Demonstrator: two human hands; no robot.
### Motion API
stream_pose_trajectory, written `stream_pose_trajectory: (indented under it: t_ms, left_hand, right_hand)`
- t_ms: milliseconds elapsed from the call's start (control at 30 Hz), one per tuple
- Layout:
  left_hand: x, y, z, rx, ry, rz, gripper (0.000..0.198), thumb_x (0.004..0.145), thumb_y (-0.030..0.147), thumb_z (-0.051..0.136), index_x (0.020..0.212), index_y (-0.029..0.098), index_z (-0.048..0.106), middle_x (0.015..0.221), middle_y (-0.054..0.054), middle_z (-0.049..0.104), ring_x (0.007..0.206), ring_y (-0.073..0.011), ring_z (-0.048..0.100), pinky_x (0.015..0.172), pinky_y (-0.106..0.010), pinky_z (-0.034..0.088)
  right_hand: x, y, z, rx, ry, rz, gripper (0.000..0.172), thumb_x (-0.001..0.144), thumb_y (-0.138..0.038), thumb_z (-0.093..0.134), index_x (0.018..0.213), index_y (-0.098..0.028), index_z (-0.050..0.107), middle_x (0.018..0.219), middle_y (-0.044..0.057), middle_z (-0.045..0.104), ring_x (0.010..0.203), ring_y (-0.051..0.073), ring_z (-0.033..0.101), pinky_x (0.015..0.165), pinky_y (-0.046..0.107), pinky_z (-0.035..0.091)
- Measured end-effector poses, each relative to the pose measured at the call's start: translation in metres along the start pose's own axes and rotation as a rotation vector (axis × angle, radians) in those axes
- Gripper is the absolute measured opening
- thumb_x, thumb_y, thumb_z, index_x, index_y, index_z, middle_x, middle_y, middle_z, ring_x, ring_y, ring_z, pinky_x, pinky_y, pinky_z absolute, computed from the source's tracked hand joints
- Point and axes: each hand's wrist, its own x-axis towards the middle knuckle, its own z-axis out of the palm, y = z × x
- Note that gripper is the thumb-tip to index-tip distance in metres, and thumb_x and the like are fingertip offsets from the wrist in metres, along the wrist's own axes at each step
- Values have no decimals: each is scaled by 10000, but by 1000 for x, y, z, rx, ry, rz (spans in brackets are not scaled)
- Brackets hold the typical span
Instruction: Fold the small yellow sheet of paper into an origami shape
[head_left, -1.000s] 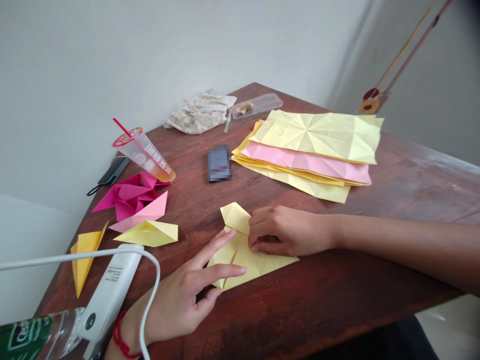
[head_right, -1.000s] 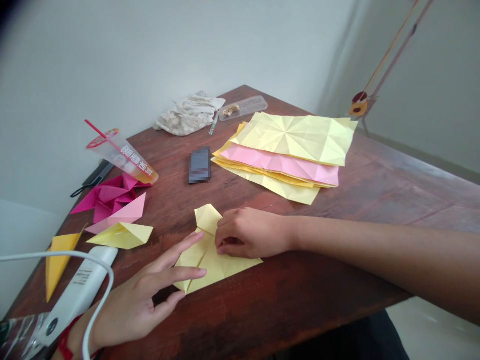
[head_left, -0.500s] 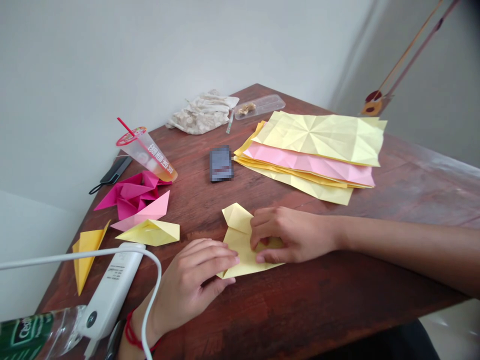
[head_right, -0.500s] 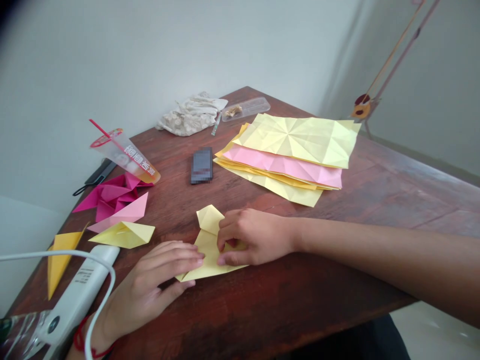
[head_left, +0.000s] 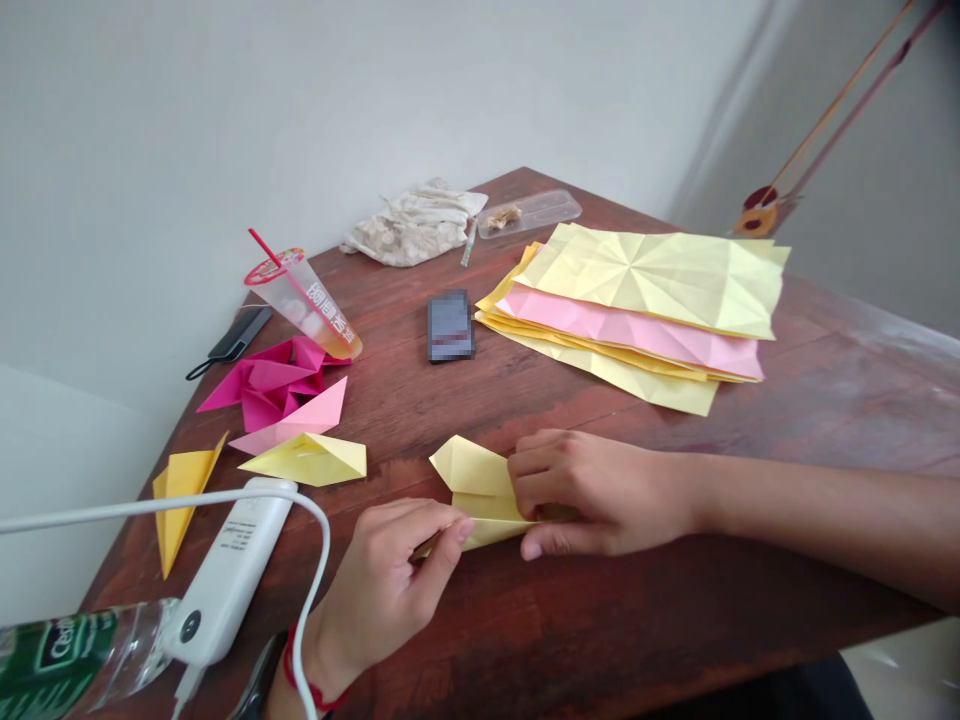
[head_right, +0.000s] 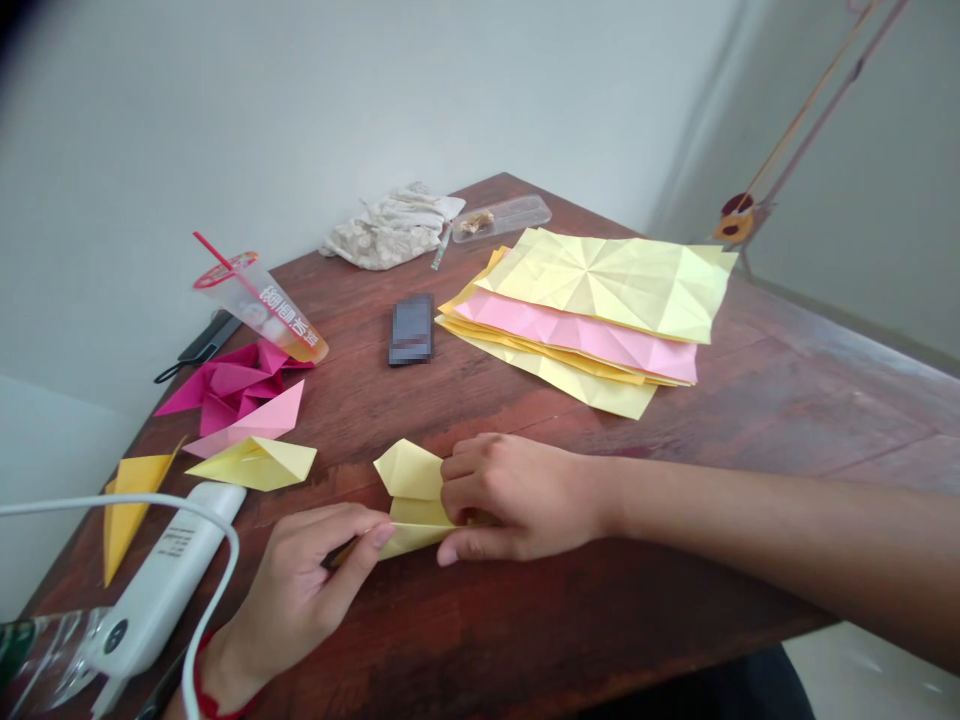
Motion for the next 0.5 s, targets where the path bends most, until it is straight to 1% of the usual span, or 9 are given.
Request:
stream_pose_trajectory:
  t_ms: [133, 200, 267, 333, 400, 433, 500]
  left_hand:
    - [0, 2, 1, 13, -6, -84, 219, 967, 215, 555, 816, 177, 710, 738, -7, 723, 640, -131, 653, 645, -216, 467]
    - [1, 3, 1, 16, -8, -121, 253, 974, 227, 542, 775, 178, 691, 693, 5, 696, 613, -122, 632, 626, -211, 448]
    - [2, 4, 0, 24, -6, -162, 296, 979, 250, 534, 719, 177, 655, 640, 16, 657, 575, -112, 599, 590, -206, 422]
    - [3, 3, -1, 39, 3, -203, 316, 978, 275, 536, 693, 176, 631, 614, 21, 633, 552, -109, 573, 559, -202, 401]
    - [3, 0, -1, 73, -1, -244, 316, 973, 298, 547, 691, 178, 626, 614, 20, 627, 550, -111, 561, 547, -202, 394]
    - [3, -2, 0, 98, -8, -263, 316, 970, 308, 552, 689, 180, 622, 613, 20, 622, 550, -114, 556, 541, -205, 392]
    - [2, -6, 1, 153, -14, -289, 287, 961, 314, 566, 708, 190, 621, 636, 16, 624, 572, -126, 567, 538, -213, 400]
  right_hand:
    - [1, 1, -2, 7, 0, -1, 361, 1026, -362, 494, 738, -175, 606, 778, 54, 602, 765, 179, 536, 738, 312, 388]
    - [1, 0, -2, 17, -1, 12, 340, 1018, -342, 512, 743, -174, 620, 776, 58, 616, 773, 181, 552, 742, 307, 397]
    - [1, -1, -1, 37, 23, 55, 257, 1007, -321, 537, 845, -167, 664, 807, 65, 647, 786, 184, 579, 745, 299, 414]
    - [0, -1, 0, 55, 64, 108, 199, 1001, -301, 551, 1039, -159, 685, 873, 78, 683, 804, 185, 608, 741, 290, 433]
    - [0, -1, 2, 59, 92, 121, 253, 1001, -282, 548, 1192, -161, 663, 936, 94, 707, 835, 190, 628, 743, 287, 445]
    - [-1, 0, 3, 53, 95, 109, 271, 1006, -271, 538, 1224, -165, 659, 951, 99, 713, 851, 193, 631, 751, 289, 447]
    - [-1, 1, 6, 25, 97, 74, 279, 1018, -251, 507, 1229, -174, 672, 945, 100, 720, 863, 199, 626, 765, 298, 445]
